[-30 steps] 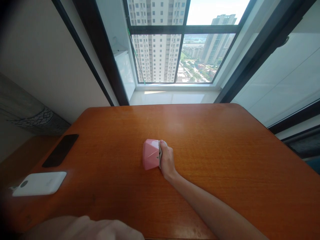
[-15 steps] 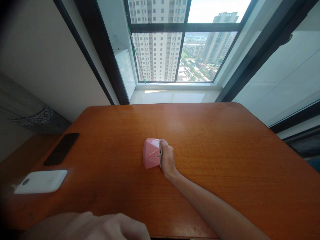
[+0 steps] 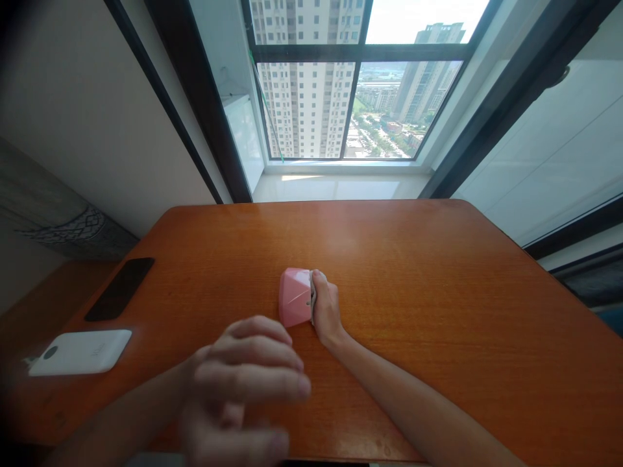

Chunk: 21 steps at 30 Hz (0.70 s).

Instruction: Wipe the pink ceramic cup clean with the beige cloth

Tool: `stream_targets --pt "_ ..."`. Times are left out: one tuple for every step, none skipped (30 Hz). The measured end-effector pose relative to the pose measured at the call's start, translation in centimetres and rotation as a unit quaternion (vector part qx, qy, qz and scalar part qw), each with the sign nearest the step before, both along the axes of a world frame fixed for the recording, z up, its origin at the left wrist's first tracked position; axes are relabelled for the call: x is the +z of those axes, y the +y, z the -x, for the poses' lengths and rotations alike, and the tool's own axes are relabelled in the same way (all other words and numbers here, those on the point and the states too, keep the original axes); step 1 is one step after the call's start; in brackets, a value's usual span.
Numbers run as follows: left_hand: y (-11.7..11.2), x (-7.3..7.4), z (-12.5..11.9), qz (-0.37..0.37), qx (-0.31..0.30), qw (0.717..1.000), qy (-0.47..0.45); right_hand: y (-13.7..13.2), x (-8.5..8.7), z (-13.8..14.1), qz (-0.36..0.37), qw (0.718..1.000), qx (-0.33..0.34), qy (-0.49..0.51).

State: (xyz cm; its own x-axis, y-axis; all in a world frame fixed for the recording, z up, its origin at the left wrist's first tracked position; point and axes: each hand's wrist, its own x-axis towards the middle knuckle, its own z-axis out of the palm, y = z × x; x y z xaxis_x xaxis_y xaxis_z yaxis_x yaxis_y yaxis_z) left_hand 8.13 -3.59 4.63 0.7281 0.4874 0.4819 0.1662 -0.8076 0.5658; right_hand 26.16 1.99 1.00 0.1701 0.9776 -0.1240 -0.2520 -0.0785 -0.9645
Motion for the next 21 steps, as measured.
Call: stream_targets --pt "2.2 -0.4 0.5 -0.049 -0.037 0.998 0.014 0.0 0.1 0.0 -0.002 1.000 -0.002 -0.007" --pt "4.6 -0.9 1.0 -0.102 -0.058 0.993 0.016 0.0 0.2 0.0 -0.007 1.000 -0.004 -0.011" --pt "6.8 -1.6 1.5 -0.151 -0.048 0.987 0.010 0.1 0.2 0.0 -0.012 1.000 -0.005 -0.010" --pt "8.8 -2.4 2.0 -0.191 -0.028 0.981 0.004 0.2 0.2 0.0 -0.017 1.000 -0.005 -0.005" --pt "10.5 -3.2 2.5 -0.232 -0.013 0.972 -0.024 0.2 0.0 0.0 -0.019 1.000 -0.006 0.005" --pt "11.6 -4.0 3.0 -0.268 -0.009 0.962 -0.039 0.3 -0.2 0.0 -0.017 1.000 -0.006 0.015" --pt "12.4 -4.6 3.3 -0.299 -0.009 0.953 -0.034 0.4 -0.4 0.0 -0.013 1.000 -0.006 0.023" --pt "12.7 -5.1 3.6 -0.325 -0.009 0.945 -0.028 0.4 -0.6 0.0 -0.009 0.999 -0.005 0.030" --pt "12.8 -5.4 3.7 -0.341 -0.012 0.940 -0.017 0.4 -0.8 -0.1 -0.007 0.999 -0.002 0.036" --pt "12.7 -5.6 3.8 -0.348 -0.016 0.938 -0.003 0.4 -0.9 -0.1 -0.006 0.999 0.001 0.041" --pt "12.6 -5.7 3.7 -0.346 -0.017 0.938 0.010 0.4 -1.0 -0.1 -0.008 0.999 0.003 0.046" --pt "12.5 -5.8 3.6 -0.338 -0.017 0.941 0.021 0.4 -1.0 -0.1 -0.010 0.999 0.004 0.049" --pt "12.4 -5.8 3.5 -0.326 -0.015 0.945 0.030 0.4 -1.0 -0.1 -0.013 0.999 0.004 0.051" --pt "12.4 -5.9 3.4 -0.314 -0.013 0.949 0.036 0.4 -1.0 -0.1 -0.015 0.999 0.002 0.050" --pt "12.4 -6.0 3.2 -0.302 -0.012 0.953 0.037 0.4 -0.9 -0.1 -0.016 0.999 0.003 0.049" --pt "12.5 -6.1 3.1 -0.290 -0.014 0.956 0.034 0.4 -0.9 -0.1 -0.017 0.999 0.003 0.046" --pt "12.5 -6.1 3.0 -0.280 -0.018 0.960 0.027 0.4 -0.8 -0.1 -0.019 0.999 0.002 0.043" --pt "12.5 -6.2 2.9 -0.271 -0.020 0.962 0.019 0.4 -0.8 -0.1 -0.020 0.999 -0.001 0.039" --pt "12.5 -6.2 2.8 -0.263 -0.021 0.964 0.010 0.4 -0.8 -0.1 -0.022 0.999 -0.007 0.035" --pt "12.4 -6.2 2.7 -0.256 -0.019 0.966 0.002 0.4 -0.8 -0.1 -0.024 0.999 -0.014 0.032" --pt "12.2 -6.1 2.5 -0.248 -0.017 0.969 -0.006 0.3 -0.8 0.0 -0.026 0.999 -0.020 0.029"
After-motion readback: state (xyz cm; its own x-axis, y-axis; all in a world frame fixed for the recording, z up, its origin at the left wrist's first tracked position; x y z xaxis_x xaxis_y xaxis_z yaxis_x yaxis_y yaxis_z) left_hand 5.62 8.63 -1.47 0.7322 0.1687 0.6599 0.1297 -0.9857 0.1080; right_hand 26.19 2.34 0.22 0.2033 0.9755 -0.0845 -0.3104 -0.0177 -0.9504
